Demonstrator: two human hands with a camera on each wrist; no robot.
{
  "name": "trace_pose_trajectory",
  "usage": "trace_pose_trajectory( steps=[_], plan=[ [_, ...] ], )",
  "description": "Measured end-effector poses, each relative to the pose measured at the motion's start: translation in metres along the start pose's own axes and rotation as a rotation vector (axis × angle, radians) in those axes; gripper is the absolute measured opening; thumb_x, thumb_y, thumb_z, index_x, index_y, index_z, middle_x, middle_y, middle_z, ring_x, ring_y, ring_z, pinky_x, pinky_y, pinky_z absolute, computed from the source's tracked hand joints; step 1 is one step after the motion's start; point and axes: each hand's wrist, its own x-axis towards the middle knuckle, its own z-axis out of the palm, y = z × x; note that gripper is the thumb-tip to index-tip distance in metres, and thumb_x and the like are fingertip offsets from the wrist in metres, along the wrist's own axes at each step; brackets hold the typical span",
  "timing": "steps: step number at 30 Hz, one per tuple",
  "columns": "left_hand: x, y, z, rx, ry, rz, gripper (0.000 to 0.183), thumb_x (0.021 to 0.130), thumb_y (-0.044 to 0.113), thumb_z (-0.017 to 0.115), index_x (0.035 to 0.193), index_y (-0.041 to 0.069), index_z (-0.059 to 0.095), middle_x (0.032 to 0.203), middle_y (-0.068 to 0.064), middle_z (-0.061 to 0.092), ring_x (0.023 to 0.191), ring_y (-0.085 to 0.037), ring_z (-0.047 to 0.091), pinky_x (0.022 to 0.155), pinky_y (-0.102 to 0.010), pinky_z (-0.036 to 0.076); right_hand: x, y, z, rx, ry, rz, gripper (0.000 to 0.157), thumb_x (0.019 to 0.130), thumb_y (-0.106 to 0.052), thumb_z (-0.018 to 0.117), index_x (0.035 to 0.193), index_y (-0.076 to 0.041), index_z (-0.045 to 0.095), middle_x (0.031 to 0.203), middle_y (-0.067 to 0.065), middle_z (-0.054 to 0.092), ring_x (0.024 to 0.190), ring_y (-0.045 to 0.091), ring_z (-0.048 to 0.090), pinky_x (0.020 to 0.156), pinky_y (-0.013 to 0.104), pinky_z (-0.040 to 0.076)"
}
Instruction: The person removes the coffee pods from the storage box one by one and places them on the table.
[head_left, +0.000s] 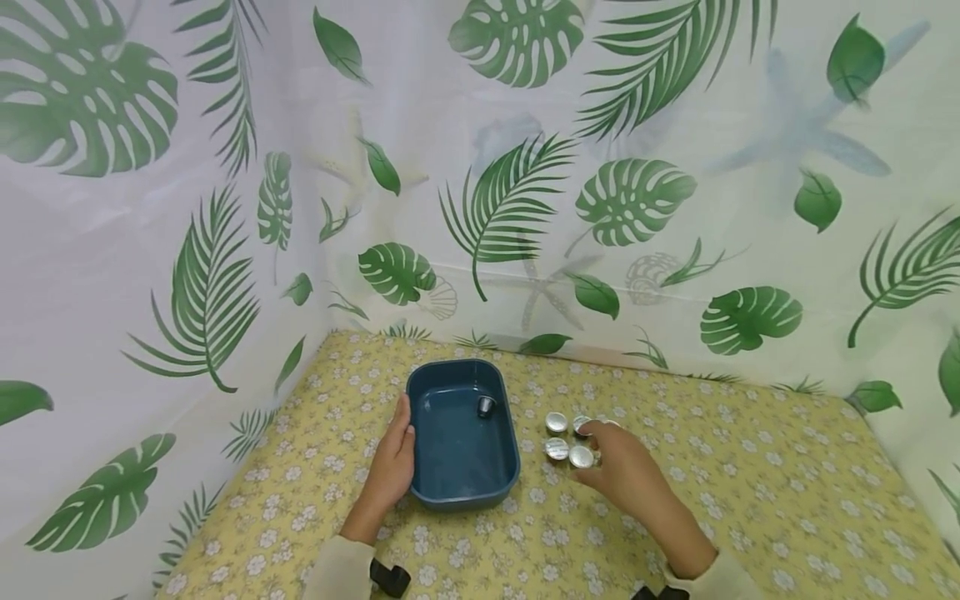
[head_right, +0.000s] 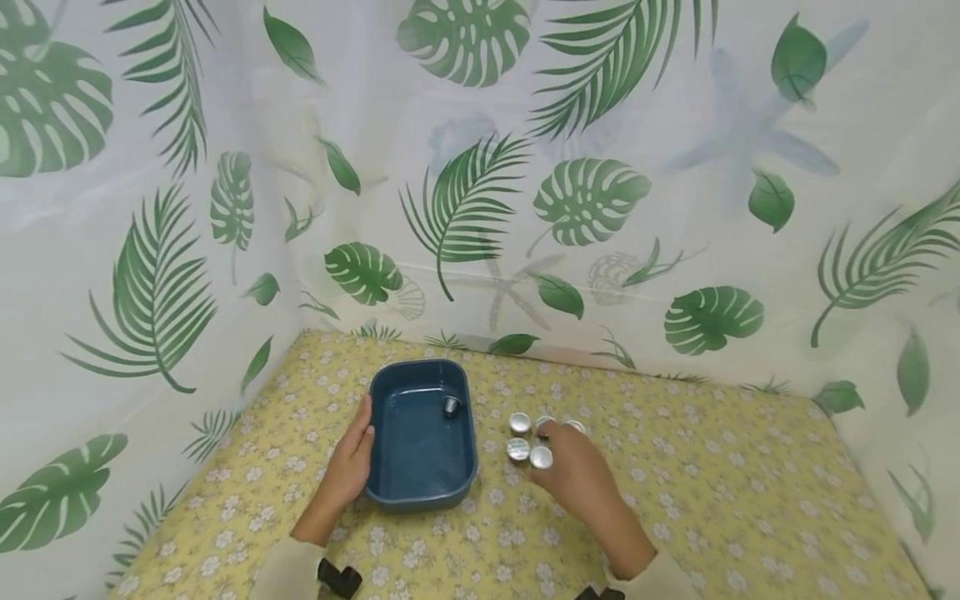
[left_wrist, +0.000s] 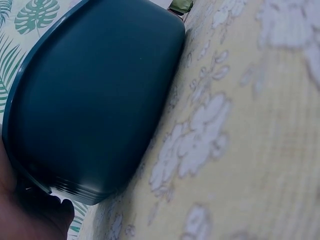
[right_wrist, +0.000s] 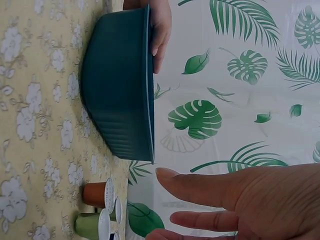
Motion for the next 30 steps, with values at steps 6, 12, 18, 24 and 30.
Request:
trace_pose_trajectory(
  steps=[6,12,18,24,30],
  plan=[
    [-0.002,0.002,0.001,-0.01,-0.001,-0.004,0.056,0.113,0.011,0.026,0.163,0.009,0.002,0.169,-0.005,-0.004,0.156,-0.027,-0.001,0.124,-0.053,0.01,0.009,-0.015,-0.003,-0.022,-0.047,-0.014,0.052,0.08,-0.016,0.088,0.126,-0.003,0.067,0.106,0.012,0.071,0.082,0.019,0.065,0.066,0.038,0.054],
    [-0.002,0.004,0.0,-0.001,0.005,-0.003,0.056,0.113,0.01,0.027,0.163,0.007,0.003,0.169,-0.005,-0.003,0.156,-0.028,0.001,0.124,-0.053,0.011,0.019,-0.03,-0.002,-0.044,0.017,-0.088,0.044,0.083,-0.019,0.086,0.122,-0.004,0.07,0.1,0.009,0.071,0.079,0.018,0.063,0.066,0.035,0.054],
    [-0.001,0.004,0.0,-0.003,0.004,0.0,0.056,0.113,0.01,0.027,0.163,0.006,0.003,0.169,-0.006,-0.004,0.156,-0.029,0.0,0.123,-0.053,0.011,0.03,-0.041,0.001,-0.096,0.05,-0.144,0.043,0.086,-0.019,0.084,0.123,-0.004,0.069,0.099,0.007,0.071,0.076,0.015,0.063,0.065,0.036,0.054],
    [0.001,0.003,0.001,-0.009,0.008,0.001,0.056,0.113,0.011,0.027,0.163,0.007,0.002,0.169,-0.005,-0.003,0.156,-0.027,0.0,0.124,-0.052,0.011,0.042,-0.048,0.005,-0.127,0.03,-0.175,0.042,0.088,-0.023,0.082,0.125,-0.006,0.07,0.106,0.008,0.071,0.072,0.012,0.062,0.063,0.033,0.053],
    [0.0,0.001,0.0,0.003,0.014,-0.005,0.056,0.113,0.012,0.027,0.164,0.008,0.003,0.169,-0.005,-0.003,0.156,-0.029,0.002,0.124,-0.052,0.012,0.052,-0.054,0.01,-0.136,0.031,-0.221,0.039,0.09,-0.022,0.081,0.124,-0.007,0.07,0.108,0.008,0.072,0.081,0.019,0.067,0.066,0.035,0.055]
  ],
)
